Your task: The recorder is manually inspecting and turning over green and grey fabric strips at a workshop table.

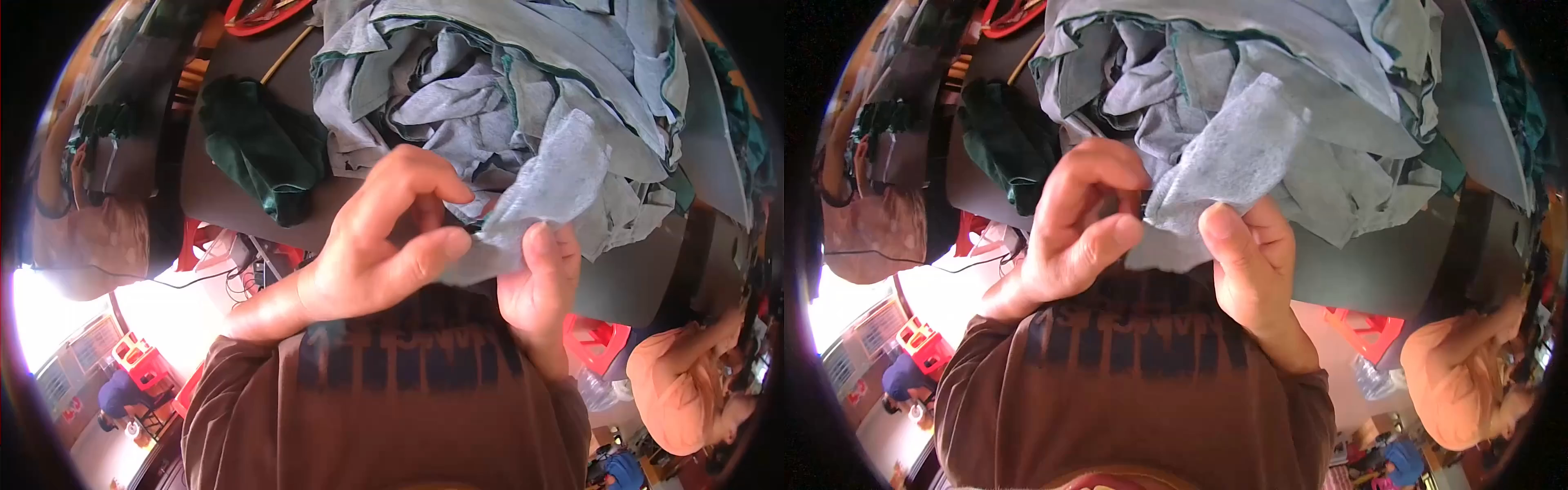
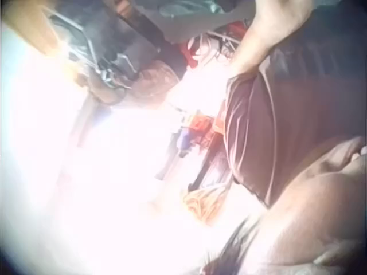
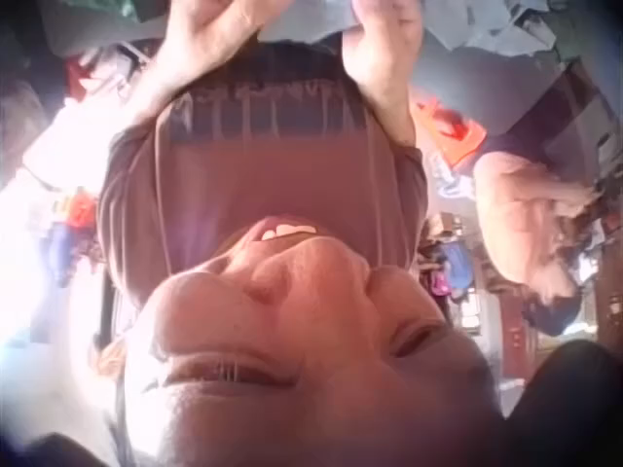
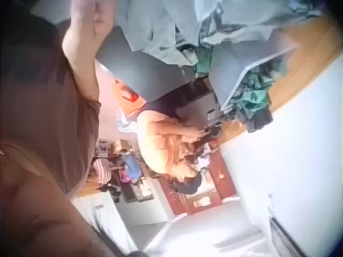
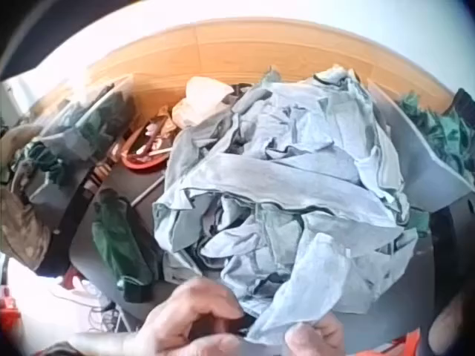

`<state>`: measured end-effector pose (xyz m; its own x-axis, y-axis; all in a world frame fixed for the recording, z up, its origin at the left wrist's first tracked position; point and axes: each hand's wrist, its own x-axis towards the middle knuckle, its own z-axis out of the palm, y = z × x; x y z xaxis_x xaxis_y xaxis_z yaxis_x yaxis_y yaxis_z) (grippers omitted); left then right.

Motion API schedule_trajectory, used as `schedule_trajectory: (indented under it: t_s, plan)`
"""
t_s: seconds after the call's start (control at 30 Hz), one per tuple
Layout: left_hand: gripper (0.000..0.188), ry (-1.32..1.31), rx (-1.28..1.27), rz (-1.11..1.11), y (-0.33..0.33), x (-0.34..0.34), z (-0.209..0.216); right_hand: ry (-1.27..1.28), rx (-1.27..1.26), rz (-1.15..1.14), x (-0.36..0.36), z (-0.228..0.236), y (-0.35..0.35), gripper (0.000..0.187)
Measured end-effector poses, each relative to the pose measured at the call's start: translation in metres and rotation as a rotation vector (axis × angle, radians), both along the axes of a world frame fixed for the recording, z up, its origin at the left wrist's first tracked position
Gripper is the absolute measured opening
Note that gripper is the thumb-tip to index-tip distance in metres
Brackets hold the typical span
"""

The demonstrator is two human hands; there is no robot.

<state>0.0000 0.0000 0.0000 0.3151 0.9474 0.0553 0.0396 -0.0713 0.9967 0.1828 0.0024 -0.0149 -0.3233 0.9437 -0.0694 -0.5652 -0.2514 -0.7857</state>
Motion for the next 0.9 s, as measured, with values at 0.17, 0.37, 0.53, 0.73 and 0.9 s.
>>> schedule_trajectory:
  t_s: [0.17,0.37,0.53,0.73,0.9]
  plan:
    - [0.024,0.163,0.614,0.137,-0.001,0.0,-0.007,-0.039,0.016,-0.148,-0.015,0.006,0.003,0.032]
    - [0.025,0.233,0.691,0.185,0.002,0.001,-0.012,-0.108,0.039,-0.148,-0.015,0.001,0.005,0.033]
    - [0.028,0.255,0.622,0.209,0.001,0.005,-0.004,-0.121,0.039,-0.159,-0.013,0.001,0.004,0.033]
    - [0.033,0.335,0.781,0.267,0.005,0.007,-0.006,-0.106,0.175,-0.086,-0.01,-0.003,0.0,0.028]
    - [0.035,0.441,0.974,0.28,0.005,0.006,-0.009,-0.112,0.157,-0.078,-0.011,-0.005,0.0,0.025]
